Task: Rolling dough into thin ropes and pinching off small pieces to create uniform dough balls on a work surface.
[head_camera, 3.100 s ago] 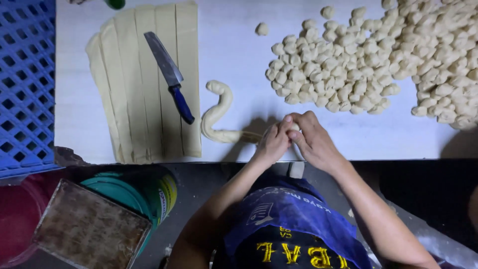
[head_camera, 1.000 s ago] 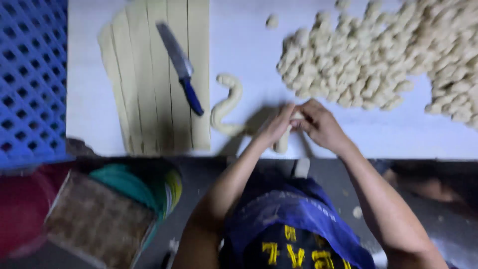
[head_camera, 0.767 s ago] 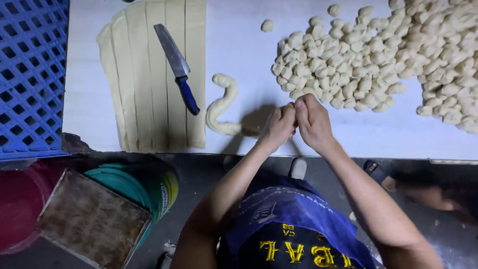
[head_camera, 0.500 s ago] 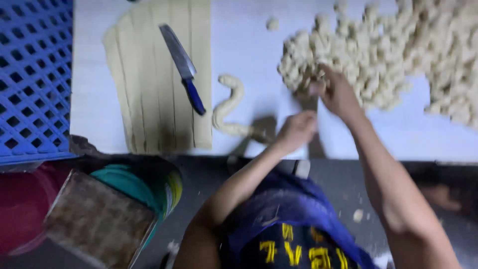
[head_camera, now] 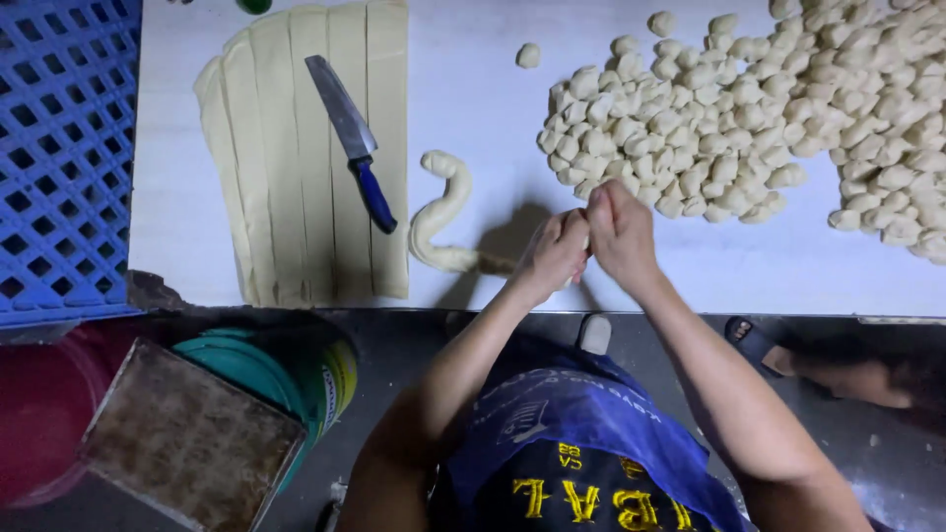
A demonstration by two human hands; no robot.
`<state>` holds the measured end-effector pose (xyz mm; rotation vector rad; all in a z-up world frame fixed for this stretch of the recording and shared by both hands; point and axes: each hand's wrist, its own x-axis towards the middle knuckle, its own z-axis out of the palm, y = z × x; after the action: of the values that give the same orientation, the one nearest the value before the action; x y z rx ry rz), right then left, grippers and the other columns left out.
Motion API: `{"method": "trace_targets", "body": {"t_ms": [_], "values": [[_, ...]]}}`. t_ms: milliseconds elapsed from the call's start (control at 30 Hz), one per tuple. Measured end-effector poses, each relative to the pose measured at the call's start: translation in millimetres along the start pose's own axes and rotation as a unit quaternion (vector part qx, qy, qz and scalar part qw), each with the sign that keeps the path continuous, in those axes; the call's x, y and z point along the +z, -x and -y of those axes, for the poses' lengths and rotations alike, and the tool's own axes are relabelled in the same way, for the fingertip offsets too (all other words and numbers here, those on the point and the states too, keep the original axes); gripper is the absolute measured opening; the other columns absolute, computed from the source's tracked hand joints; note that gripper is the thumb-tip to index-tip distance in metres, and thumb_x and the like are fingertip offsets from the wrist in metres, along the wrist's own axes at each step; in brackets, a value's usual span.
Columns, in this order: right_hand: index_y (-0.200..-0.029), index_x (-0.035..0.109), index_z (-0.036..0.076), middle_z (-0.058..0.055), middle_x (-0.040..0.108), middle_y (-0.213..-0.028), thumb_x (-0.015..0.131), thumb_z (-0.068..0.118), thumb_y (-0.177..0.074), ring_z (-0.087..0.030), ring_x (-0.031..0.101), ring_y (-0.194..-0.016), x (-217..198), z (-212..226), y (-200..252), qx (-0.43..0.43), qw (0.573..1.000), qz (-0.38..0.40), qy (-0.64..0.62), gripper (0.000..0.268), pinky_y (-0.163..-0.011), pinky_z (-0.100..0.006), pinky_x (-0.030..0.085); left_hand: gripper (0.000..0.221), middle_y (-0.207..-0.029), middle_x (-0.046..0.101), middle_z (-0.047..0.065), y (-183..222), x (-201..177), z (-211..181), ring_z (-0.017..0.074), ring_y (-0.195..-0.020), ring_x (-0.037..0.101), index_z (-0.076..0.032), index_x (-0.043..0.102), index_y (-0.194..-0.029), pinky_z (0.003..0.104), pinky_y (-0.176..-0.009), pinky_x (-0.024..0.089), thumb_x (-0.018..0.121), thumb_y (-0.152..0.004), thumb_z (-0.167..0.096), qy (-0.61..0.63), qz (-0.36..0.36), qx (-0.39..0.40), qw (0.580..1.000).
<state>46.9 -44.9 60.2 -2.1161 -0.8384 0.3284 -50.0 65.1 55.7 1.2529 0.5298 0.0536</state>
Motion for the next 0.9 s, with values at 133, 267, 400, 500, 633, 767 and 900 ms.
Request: {"method": "trace_targets", "body": {"t_ms": [133, 267, 400, 500, 633, 767, 900], "values": [[-0.102, 0.062, 0.002, -0.026, 0.063, -0.078, 0.064, 0.025, -0.110, -0.049, 0.067, -0.078, -10, -79, -56, -0.059, 0.990, -0.074, 0.105, 0.025, -0.062, -0.052, 0.048, 0.021, -0.076, 0.069, 0.017, 27, 22, 6, 0.0318, -0.074, 0.070, -0.008, 0.069, -0.090, 0.043, -0.066, 0.055, 0.057, -0.096, -0.024, -0.182, 0.095, 0.137, 0.969], [-0.143, 0.051, -0.017, -0.044, 0.058, -0.121, 0.076, -0.004, -0.085, -0.058, 0.066, -0.086, -38, -8, -14, -0.083, 0.996, 0.014, 0.043, 0.065, -0.065, -0.060, 0.056, 0.022, -0.091, 0.058, 0.005, -50, -26, 109, 0.0155, -0.089, 0.054, -0.007, 0.065, -0.102, 0.029, -0.086, 0.048, 0.044, -0.103, -0.009, 0.098, 0.005, 0.131, 0.987], [-0.137, 0.063, 0.003, -0.019, 0.063, -0.111, 0.082, 0.011, -0.084, -0.038, 0.070, -0.084, -3, 38, 19, -0.038, 0.984, 0.170, -0.037, 0.057, -0.065, -0.043, 0.059, 0.063, -0.138, 0.055, 0.038, 6, -42, -17, 0.0519, -0.134, 0.052, -0.009, 0.038, -0.149, 0.056, -0.115, 0.040, 0.027, -0.108, -0.056, -0.164, 0.057, 0.004, 0.985], [-0.128, 0.067, 0.003, -0.018, 0.059, -0.100, 0.077, 0.024, -0.092, -0.041, 0.067, -0.086, -13, 33, 2, -0.042, 0.992, 0.121, 0.012, 0.043, -0.073, -0.048, 0.055, 0.070, -0.117, 0.072, 0.021, -7, -32, -10, 0.0428, -0.117, 0.067, -0.017, 0.070, -0.112, 0.052, -0.099, 0.048, 0.024, -0.100, -0.068, -0.260, 0.082, -0.085, 0.958], [-0.126, 0.058, 0.005, -0.022, 0.057, -0.092, 0.045, 0.031, -0.112, -0.050, 0.063, -0.087, -5, 36, 17, -0.046, 0.995, 0.086, 0.015, 0.033, -0.071, -0.055, 0.051, 0.039, -0.049, 0.051, 0.007, 15, -12, -1, 0.0201, -0.039, 0.058, -0.015, 0.057, -0.072, 0.033, -0.040, 0.050, 0.039, -0.100, -0.033, -0.032, -0.011, 0.015, 0.999], [-0.085, 0.063, 0.007, -0.019, 0.061, -0.067, 0.051, 0.017, -0.109, -0.039, 0.065, -0.068, 18, -20, -16, -0.061, 0.996, -0.070, 0.001, 0.028, -0.059, -0.042, 0.047, 0.041, -0.046, 0.050, 0.002, 17, -16, -26, 0.0157, -0.035, 0.056, -0.015, 0.054, -0.061, 0.027, -0.036, 0.046, 0.043, -0.098, -0.026, -0.058, 0.037, 0.071, 0.995], [-0.099, 0.067, 0.008, -0.015, 0.063, -0.066, 0.063, 0.033, -0.110, -0.035, 0.065, -0.064, -2, -67, -51, 0.034, 0.994, -0.058, 0.083, 0.027, -0.053, -0.041, 0.041, 0.047, -0.051, 0.054, 0.017, 19, -7, 30, 0.0314, -0.049, 0.059, -0.004, 0.049, -0.062, 0.045, -0.047, 0.045, 0.047, -0.100, -0.032, -0.206, 0.168, 0.171, 0.949]]}}
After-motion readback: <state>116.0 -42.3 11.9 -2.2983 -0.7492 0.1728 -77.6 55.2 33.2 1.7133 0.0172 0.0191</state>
